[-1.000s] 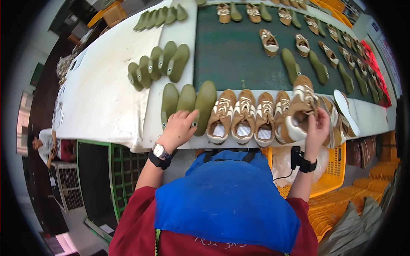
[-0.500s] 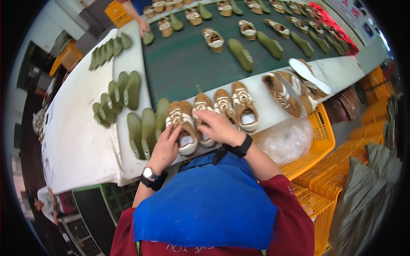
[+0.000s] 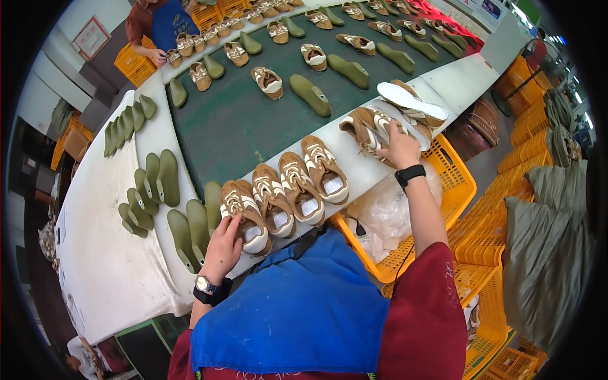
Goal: The recorder is pairing shoes with green shoe lasts and organizing them on the work table/conveyor area.
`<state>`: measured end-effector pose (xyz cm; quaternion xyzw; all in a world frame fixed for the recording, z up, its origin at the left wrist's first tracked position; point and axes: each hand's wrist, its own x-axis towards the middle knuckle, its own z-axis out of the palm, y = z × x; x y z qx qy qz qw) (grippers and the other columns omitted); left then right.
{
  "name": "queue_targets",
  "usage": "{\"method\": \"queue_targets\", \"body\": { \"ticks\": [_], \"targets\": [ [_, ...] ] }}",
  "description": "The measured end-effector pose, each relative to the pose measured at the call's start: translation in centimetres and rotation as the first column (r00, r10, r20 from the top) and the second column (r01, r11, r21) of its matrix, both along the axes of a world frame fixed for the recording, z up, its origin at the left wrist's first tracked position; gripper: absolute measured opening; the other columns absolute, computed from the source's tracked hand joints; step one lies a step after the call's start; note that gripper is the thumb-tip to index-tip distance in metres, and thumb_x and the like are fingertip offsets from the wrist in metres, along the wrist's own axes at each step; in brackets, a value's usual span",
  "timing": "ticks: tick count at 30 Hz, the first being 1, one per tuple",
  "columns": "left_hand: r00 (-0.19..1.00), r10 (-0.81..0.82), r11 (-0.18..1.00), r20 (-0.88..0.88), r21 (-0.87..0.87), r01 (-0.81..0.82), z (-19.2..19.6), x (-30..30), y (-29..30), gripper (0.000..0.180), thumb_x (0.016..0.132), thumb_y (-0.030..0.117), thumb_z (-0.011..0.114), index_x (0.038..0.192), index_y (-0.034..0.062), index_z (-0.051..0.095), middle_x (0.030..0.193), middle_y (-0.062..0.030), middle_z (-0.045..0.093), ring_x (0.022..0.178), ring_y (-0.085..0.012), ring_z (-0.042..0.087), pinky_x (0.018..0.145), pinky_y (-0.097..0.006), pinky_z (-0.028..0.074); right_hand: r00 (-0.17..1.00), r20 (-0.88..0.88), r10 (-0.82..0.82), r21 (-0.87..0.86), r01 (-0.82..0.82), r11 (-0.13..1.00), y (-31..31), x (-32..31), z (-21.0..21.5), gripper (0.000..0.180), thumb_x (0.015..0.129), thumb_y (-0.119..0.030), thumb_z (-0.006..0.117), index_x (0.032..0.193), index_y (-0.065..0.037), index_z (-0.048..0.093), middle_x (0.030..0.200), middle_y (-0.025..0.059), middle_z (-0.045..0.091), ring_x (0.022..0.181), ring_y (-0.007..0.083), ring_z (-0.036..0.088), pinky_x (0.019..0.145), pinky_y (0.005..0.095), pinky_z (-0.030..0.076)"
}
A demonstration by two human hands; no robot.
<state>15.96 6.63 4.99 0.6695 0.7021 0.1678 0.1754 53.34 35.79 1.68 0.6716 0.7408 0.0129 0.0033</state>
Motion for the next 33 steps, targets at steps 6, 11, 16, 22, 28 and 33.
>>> {"method": "queue_targets", "body": {
  "ticks": [6, 11, 16, 22, 28, 33],
  "targets": [
    [0.999, -0.019, 1.0, -0.025, 0.005, 0.02, -0.1, -0.2, 0.2, 0.054, 0.08, 0.006, 0.058, 0.133, 0.0067, 0.044, 0.128, -0.0247, 0.046, 0.112, -0.0409, 0.05, 0.095, -0.042, 0.042, 0.959, -0.269, 0.091, -0.021, -0.101, 0.995, -0.2, -1.1, -2.8, 0.076, 0.068, -0.032, 0.075, 0.131, -0.011, 0.037, 0.085, 0.0161, 0.067, 0.079, 0.0341, 0.066, 0.069, 0.0441, 0.051],
    [1.0, -0.019, 1.0, 0.016, 0.022, 0.018, -0.7, -0.7, 0.5, 0.055, 0.08, 0.008, 0.06, 0.133, 0.0076, 0.044, 0.128, -0.0229, 0.047, 0.112, -0.0397, 0.05, 0.095, -0.041, 0.043, 0.954, -0.299, 0.028, -0.123, -0.068, 0.99, -2.6, -1.5, -1.8, 0.092, 0.068, -0.034, 0.075, 0.142, -0.013, 0.025, 0.095, 0.0184, 0.066, 0.085, 0.0342, 0.065, 0.073, 0.0423, 0.051],
    [1.0, -0.021, 0.999, -0.017, 0.044, 0.022, -0.4, -0.7, 0.1, 0.055, 0.08, 0.009, 0.06, 0.132, 0.0072, 0.044, 0.127, -0.0228, 0.048, 0.11, -0.0396, 0.051, 0.093, -0.041, 0.044, 0.981, -0.188, 0.038, -0.063, -0.051, 0.997, -2.5, -2.8, -2.3, 0.097, 0.067, -0.038, 0.078, 0.144, -0.013, 0.023, 0.096, 0.0165, 0.067, 0.085, 0.0317, 0.066, 0.073, 0.0415, 0.052],
    [1.0, 0.014, 0.996, -0.001, 0.083, -0.014, -0.3, -0.8, -0.1, 0.053, 0.08, 0.01, 0.061, 0.131, 0.0065, 0.045, 0.126, -0.0217, 0.048, 0.108, -0.0387, 0.052, 0.091, -0.041, 0.045, 0.979, -0.204, 0.005, -0.069, -0.02, 0.997, -3.0, -2.9, -3.0, 0.099, 0.065, -0.036, 0.077, 0.144, -0.016, 0.021, 0.099, 0.0184, 0.065, 0.086, 0.0338, 0.065, 0.071, 0.0428, 0.052],
    [0.992, 0.091, 0.992, 0.084, 0.082, -0.098, -0.7, -1.2, -0.7, 0.04, 0.082, 0.013, 0.063, 0.118, 0.0022, 0.051, 0.118, -0.0187, 0.054, 0.101, -0.0372, 0.056, 0.086, -0.041, 0.047, 0.949, -0.316, -0.001, 0.063, 0.022, 0.998, -2.7, -2.6, -2.7, 0.074, 0.077, -0.025, 0.07, 0.14, -0.022, 0.032, 0.101, 0.018, 0.063, 0.09, 0.0336, 0.063, 0.074, 0.0429, 0.051],
    [0.851, 0.433, 0.901, 0.297, -0.142, -0.409, -3.4, -2.3, -0.6, 0.039, 0.078, 0.015, 0.064, 0.11, 0.0021, 0.045, 0.087, -0.0198, 0.064, 0.074, -0.0328, 0.063, 0.068, -0.04, 0.05, 0.949, -0.315, -0.009, 0.06, 0.029, 0.998, -1.9, -2.0, -3.5, 0.072, 0.078, -0.025, 0.069, 0.14, -0.019, 0.032, 0.101, 0.0179, 0.062, 0.089, 0.0356, 0.062, 0.075, 0.0441, 0.05]
  ]
}}
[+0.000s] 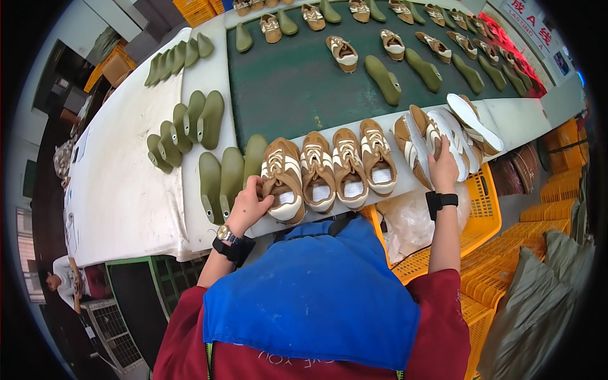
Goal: The recorder is pairing shoes with green shoe lasts and organizing them on the work table/conveyor area.
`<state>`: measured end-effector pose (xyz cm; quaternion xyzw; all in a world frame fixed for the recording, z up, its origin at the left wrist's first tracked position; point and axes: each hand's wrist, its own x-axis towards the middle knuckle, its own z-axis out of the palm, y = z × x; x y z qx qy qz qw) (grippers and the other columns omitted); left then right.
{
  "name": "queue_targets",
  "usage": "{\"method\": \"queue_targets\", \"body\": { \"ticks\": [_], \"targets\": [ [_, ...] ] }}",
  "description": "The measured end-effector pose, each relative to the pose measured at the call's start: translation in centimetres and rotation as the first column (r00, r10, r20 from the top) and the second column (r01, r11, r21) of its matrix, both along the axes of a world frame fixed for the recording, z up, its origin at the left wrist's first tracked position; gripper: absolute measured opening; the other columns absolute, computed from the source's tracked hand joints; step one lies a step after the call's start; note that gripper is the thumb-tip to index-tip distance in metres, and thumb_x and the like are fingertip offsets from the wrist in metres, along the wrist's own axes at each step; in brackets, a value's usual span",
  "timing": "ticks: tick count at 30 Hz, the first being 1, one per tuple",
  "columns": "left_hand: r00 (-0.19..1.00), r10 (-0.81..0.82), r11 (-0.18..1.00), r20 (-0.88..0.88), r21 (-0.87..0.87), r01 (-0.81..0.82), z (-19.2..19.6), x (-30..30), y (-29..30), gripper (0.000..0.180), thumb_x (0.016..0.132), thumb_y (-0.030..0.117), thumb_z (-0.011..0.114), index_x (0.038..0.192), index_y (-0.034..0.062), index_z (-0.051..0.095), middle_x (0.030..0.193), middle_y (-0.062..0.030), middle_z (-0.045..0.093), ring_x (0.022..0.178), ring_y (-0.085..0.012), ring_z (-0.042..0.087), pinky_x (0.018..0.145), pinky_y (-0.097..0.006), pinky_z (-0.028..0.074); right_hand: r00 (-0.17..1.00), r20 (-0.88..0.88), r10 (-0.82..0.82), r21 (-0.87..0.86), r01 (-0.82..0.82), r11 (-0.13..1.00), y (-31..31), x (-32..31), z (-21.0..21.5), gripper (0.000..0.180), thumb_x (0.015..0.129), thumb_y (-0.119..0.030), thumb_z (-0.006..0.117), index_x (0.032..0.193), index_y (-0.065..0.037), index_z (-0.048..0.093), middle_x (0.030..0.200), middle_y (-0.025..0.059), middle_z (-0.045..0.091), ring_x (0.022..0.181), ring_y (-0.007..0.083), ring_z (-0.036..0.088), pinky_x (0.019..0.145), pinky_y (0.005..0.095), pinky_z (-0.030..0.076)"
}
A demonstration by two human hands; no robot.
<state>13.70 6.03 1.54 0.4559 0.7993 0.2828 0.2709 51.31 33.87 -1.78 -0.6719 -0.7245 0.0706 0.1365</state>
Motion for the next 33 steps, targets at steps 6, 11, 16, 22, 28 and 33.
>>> {"method": "queue_targets", "body": {
  "ticks": [6, 11, 16, 22, 28, 33],
  "targets": [
    [0.885, 0.249, 0.914, 0.393, 0.205, -0.349, -1.8, -3.1, -1.2, 0.029, 0.081, -0.001, 0.051, 0.109, 0.0035, 0.042, 0.082, -0.0125, 0.066, 0.069, -0.0131, 0.06, 0.059, -0.027, 0.046, 0.992, 0.063, 0.106, 0.004, -0.106, 0.994, -0.1, 0.0, -0.7, 0.093, 0.07, -0.034, 0.075, 0.144, -0.016, 0.022, 0.113, 0.0215, 0.056, 0.094, 0.0377, 0.061, 0.076, 0.0447, 0.05],
    [0.861, 0.275, 0.869, 0.427, 0.272, -0.413, 0.5, -4.6, -1.8, 0.031, 0.082, -0.005, 0.048, 0.111, 0.0033, 0.04, 0.083, -0.01, 0.064, 0.071, -0.011, 0.059, 0.062, -0.022, 0.046, 0.99, 0.095, 0.101, -0.055, -0.096, 0.994, 0.0, -0.1, -0.2, 0.097, 0.068, -0.032, 0.077, 0.145, -0.016, 0.021, 0.114, 0.0217, 0.057, 0.096, 0.0377, 0.06, 0.078, 0.0439, 0.05],
    [0.835, 0.26, 0.843, 0.486, 0.307, -0.442, 1.6, -3.8, -1.8, 0.029, 0.083, -0.006, 0.047, 0.11, 0.0013, 0.04, 0.086, -0.0107, 0.063, 0.072, -0.0105, 0.058, 0.063, -0.021, 0.046, 0.985, 0.103, 0.136, -0.022, -0.134, 0.991, 0.2, 0.2, -0.8, 0.101, 0.066, -0.031, 0.078, 0.145, -0.015, 0.019, 0.113, 0.0213, 0.056, 0.094, 0.0369, 0.061, 0.076, 0.0437, 0.051],
    [0.83, 0.26, 0.838, 0.492, 0.312, -0.448, 2.1, -3.4, -1.4, 0.03, 0.083, -0.005, 0.047, 0.111, 0.0018, 0.04, 0.087, -0.0107, 0.063, 0.072, -0.0103, 0.058, 0.063, -0.021, 0.045, 0.983, 0.134, 0.128, -0.027, -0.126, 0.992, 0.3, 0.0, -1.0, 0.102, 0.065, -0.033, 0.079, 0.145, -0.015, 0.019, 0.111, 0.0216, 0.056, 0.092, 0.0368, 0.061, 0.074, 0.0439, 0.051],
    [0.94, 0.28, 0.902, 0.197, 0.282, -0.328, 1.2, -2.2, -0.4, 0.03, 0.081, 0.001, 0.054, 0.109, 0.0021, 0.044, 0.074, -0.0091, 0.062, 0.064, -0.0104, 0.057, 0.057, -0.025, 0.045, 0.975, 0.189, 0.116, -0.056, -0.108, 0.993, 0.0, -0.1, -0.2, 0.106, 0.062, -0.035, 0.081, 0.145, -0.013, 0.019, 0.11, 0.0208, 0.057, 0.089, 0.0347, 0.063, 0.072, 0.0428, 0.052],
    [0.986, -0.05, 0.999, -0.16, -0.025, 0.047, 0.2, 0.6, 0.9, 0.039, 0.084, 0.021, 0.061, 0.116, 0.0046, 0.047, 0.08, -0.0218, 0.063, 0.076, -0.0416, 0.061, 0.067, -0.048, 0.048, 0.97, 0.183, 0.163, -0.165, -0.133, 0.977, 0.7, -0.5, 0.6, 0.104, 0.064, -0.036, 0.079, 0.145, -0.012, 0.018, 0.098, 0.021, 0.065, 0.085, 0.0344, 0.065, 0.072, 0.0415, 0.052]
  ]
}}
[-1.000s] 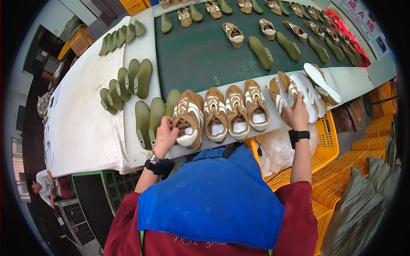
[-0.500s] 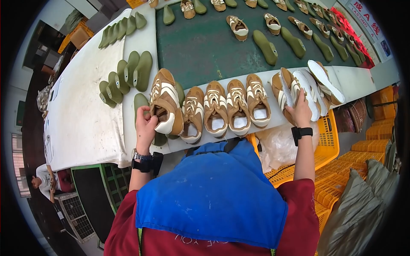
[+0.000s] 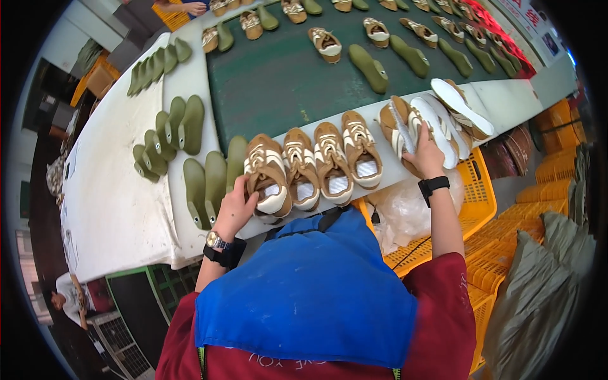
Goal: The recorder is pairing shoes with green shoe lasts and organizing them on the work table/conveyor area.
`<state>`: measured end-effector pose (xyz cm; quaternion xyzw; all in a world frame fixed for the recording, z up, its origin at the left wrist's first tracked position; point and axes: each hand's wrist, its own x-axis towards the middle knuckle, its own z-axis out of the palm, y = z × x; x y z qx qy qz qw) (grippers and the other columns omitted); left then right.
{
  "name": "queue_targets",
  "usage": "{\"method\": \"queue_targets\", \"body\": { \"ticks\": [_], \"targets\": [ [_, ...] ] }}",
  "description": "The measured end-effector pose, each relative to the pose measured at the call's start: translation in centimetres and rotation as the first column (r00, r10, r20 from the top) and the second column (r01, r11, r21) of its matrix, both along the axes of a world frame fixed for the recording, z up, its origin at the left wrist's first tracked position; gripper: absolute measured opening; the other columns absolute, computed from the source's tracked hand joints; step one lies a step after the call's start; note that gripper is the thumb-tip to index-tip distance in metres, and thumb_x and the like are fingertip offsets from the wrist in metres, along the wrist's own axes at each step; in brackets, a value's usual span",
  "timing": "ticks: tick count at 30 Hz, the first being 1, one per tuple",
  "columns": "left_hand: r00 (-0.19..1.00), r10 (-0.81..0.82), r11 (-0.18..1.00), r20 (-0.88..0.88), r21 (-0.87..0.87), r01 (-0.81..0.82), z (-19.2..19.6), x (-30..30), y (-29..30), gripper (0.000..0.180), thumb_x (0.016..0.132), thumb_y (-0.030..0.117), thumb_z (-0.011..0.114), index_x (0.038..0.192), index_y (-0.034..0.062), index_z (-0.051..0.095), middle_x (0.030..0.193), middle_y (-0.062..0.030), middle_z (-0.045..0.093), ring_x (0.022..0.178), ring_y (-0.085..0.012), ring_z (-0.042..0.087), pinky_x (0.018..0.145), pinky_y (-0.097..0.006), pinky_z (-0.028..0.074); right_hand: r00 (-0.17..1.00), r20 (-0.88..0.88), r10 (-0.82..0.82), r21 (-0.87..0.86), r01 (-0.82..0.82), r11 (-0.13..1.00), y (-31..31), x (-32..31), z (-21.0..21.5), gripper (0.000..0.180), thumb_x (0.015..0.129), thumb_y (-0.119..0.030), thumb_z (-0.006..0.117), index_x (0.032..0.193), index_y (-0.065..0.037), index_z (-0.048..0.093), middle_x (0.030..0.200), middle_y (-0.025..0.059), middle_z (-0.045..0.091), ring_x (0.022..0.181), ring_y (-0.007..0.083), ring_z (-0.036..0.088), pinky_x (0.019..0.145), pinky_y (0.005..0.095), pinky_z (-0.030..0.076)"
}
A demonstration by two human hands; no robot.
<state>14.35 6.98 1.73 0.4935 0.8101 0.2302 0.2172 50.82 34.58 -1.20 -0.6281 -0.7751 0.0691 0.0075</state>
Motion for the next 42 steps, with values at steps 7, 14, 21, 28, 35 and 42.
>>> {"method": "queue_targets", "body": {
  "ticks": [7, 14, 21, 28, 35, 42],
  "targets": [
    [0.994, -0.106, 0.992, -0.033, -0.067, 0.104, 1.9, -0.3, 1.5, 0.042, 0.083, 0.023, 0.063, 0.118, 0.0055, 0.049, 0.086, -0.0201, 0.066, 0.079, -0.0381, 0.064, 0.071, -0.044, 0.05, 0.89, -0.425, 0.164, -0.03, -0.195, 0.98, 1.7, 2.0, -1.6, 0.07, 0.075, -0.035, 0.069, 0.133, -0.006, 0.041, 0.106, 0.0259, 0.062, 0.099, 0.0392, 0.06, 0.086, 0.0411, 0.048],
    [0.986, -0.145, 0.987, -0.081, -0.074, 0.139, 2.0, -0.3, 2.3, 0.036, 0.081, 0.02, 0.065, 0.11, 0.0044, 0.051, 0.075, -0.0171, 0.063, 0.071, -0.0365, 0.062, 0.064, -0.043, 0.049, 0.982, -0.065, -0.178, 0.084, 0.183, 0.979, 4.4, 3.2, 1.8, 0.063, 0.076, -0.049, 0.067, 0.125, -0.012, 0.055, 0.118, 0.0196, 0.055, 0.114, 0.0369, 0.051, 0.085, 0.0492, 0.045],
    [0.985, -0.156, 0.986, -0.08, -0.069, 0.15, 2.3, -0.3, 2.5, 0.034, 0.081, 0.018, 0.064, 0.108, 0.0035, 0.05, 0.073, -0.0153, 0.063, 0.068, -0.0343, 0.063, 0.062, -0.042, 0.049, 0.972, -0.012, -0.236, -0.183, 0.23, 0.956, 6.9, 3.7, 0.8, 0.092, 0.067, -0.061, 0.068, 0.138, -0.012, 0.037, 0.126, 0.0202, 0.052, 0.12, 0.0365, 0.047, 0.098, 0.0522, 0.035],
    [0.976, -0.184, 0.983, -0.115, -0.032, 0.182, 1.7, -0.9, 2.8, 0.031, 0.082, 0.017, 0.065, 0.105, 0.003, 0.049, 0.066, -0.0126, 0.06, 0.061, -0.029, 0.06, 0.058, -0.038, 0.047, 0.991, -0.083, 0.108, -0.414, -0.133, 0.901, 10.4, 6.7, 2.5, 0.086, 0.068, -0.059, 0.066, 0.132, -0.005, 0.046, 0.124, 0.0217, 0.055, 0.116, 0.0333, 0.052, 0.099, 0.0395, 0.04],
    [0.984, -0.159, 0.986, -0.075, -0.066, 0.154, 2.2, -1.0, 2.6, 0.032, 0.081, 0.017, 0.066, 0.105, 0.0037, 0.049, 0.064, -0.0118, 0.058, 0.057, -0.0277, 0.059, 0.055, -0.038, 0.046, 0.978, 0.151, -0.145, 0.061, 0.137, 0.989, 16.7, 9.1, 8.2, 0.117, 0.053, -0.048, 0.082, 0.147, -0.023, 0.018, 0.132, 0.0196, 0.046, 0.119, 0.0362, 0.046, 0.095, 0.0492, 0.04],
    [0.995, -0.076, 0.972, -0.059, -0.227, 0.061, 3.1, -0.8, 2.8, 0.036, 0.079, 0.023, 0.068, 0.106, 0.0045, 0.053, 0.076, -0.0148, 0.065, 0.071, -0.0329, 0.064, 0.064, -0.041, 0.05, 0.93, 0.309, -0.199, -0.391, 0.315, 0.864, 19.9, 10.5, 3.7, 0.127, 0.048, -0.061, 0.08, 0.148, -0.027, 0.011, 0.136, 0.0243, 0.042, 0.125, 0.0371, 0.045, 0.102, 0.0453, 0.037]
  ]
}}
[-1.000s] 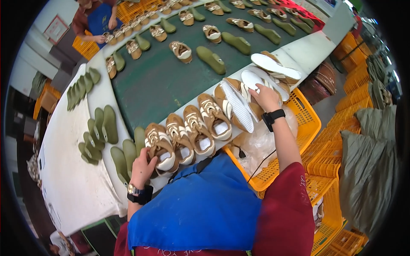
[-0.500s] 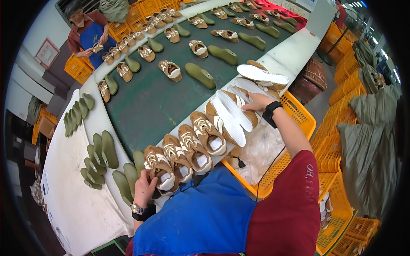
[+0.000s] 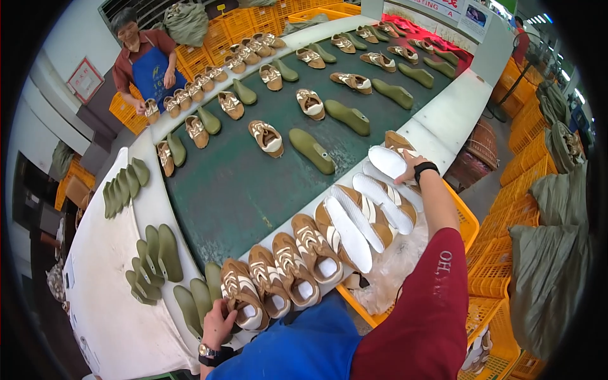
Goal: The recorder is pairing shoes with green shoe lasts and organizing them on the work table/conveyor area.
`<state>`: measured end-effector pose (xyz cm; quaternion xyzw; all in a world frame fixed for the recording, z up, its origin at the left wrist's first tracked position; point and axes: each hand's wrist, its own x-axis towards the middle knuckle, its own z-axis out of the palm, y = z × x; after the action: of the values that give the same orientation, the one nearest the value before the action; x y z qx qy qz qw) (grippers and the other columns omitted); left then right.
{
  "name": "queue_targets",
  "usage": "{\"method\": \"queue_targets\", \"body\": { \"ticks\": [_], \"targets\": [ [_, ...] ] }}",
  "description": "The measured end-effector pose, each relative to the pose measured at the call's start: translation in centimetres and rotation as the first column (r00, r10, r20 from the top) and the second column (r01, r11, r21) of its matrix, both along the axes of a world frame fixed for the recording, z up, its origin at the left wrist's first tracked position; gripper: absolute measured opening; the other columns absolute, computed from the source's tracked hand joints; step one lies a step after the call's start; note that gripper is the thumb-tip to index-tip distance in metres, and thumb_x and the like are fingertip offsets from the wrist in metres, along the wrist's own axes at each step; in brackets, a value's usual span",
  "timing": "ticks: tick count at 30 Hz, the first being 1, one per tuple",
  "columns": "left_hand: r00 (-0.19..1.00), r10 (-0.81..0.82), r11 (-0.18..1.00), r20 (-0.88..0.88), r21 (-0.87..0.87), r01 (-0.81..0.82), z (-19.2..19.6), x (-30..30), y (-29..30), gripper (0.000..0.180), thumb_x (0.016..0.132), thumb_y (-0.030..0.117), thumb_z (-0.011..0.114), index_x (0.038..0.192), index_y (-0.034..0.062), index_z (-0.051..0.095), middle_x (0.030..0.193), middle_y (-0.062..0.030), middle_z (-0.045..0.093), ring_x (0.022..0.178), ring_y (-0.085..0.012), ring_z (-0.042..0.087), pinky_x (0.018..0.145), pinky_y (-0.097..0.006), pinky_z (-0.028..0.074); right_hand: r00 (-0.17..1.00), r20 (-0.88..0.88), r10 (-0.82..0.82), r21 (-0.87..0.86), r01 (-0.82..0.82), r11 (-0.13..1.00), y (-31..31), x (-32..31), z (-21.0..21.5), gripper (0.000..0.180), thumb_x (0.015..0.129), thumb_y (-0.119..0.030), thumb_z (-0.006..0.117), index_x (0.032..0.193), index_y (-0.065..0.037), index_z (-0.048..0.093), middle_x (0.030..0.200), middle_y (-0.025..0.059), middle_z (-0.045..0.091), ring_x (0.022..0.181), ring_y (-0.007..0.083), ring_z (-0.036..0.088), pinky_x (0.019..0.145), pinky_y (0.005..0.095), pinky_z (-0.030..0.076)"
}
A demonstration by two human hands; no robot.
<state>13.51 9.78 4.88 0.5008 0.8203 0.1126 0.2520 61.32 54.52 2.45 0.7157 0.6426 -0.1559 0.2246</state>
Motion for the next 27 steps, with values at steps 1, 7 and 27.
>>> {"method": "queue_targets", "body": {
  "ticks": [1, 7, 27],
  "targets": [
    [1.0, -0.008, 0.999, -0.011, 0.037, 0.008, -0.4, -0.4, -0.2, 0.037, 0.079, 0.023, 0.069, 0.106, 0.0043, 0.053, 0.076, -0.0146, 0.065, 0.071, -0.0319, 0.064, 0.065, -0.04, 0.051, 0.999, -0.033, 0.035, -0.003, -0.035, 0.999, 0.4, 0.2, 0.1, 0.124, 0.049, -0.06, 0.08, 0.148, -0.027, 0.013, 0.134, 0.0235, 0.044, 0.123, 0.0357, 0.047, 0.1, 0.0438, 0.039],
    [0.999, -0.02, 1.0, -0.028, 0.01, 0.021, -0.7, -0.4, 0.0, 0.038, 0.079, 0.024, 0.069, 0.106, 0.0031, 0.053, 0.076, -0.0151, 0.065, 0.071, -0.0327, 0.064, 0.065, -0.04, 0.051, 1.0, -0.019, 0.019, 0.091, -0.017, 0.996, 2.1, 2.0, -2.8, 0.108, 0.054, -0.055, 0.075, 0.144, -0.022, 0.025, 0.125, 0.0183, 0.053, 0.114, 0.0303, 0.054, 0.091, 0.0413, 0.044],
    [0.995, -0.082, 0.994, -0.059, 0.065, 0.086, -0.4, -0.6, 0.4, 0.033, 0.077, 0.024, 0.07, 0.097, 0.0005, 0.058, 0.078, -0.0146, 0.067, 0.072, -0.0308, 0.066, 0.067, -0.038, 0.052, 0.993, -0.007, 0.119, 0.658, -0.085, 0.748, -5.3, 0.7, -3.6, 0.063, 0.065, -0.026, 0.073, 0.121, -0.022, 0.045, 0.091, 0.0116, 0.063, 0.089, 0.0278, 0.061, 0.081, 0.0419, 0.04]
  ]
}}
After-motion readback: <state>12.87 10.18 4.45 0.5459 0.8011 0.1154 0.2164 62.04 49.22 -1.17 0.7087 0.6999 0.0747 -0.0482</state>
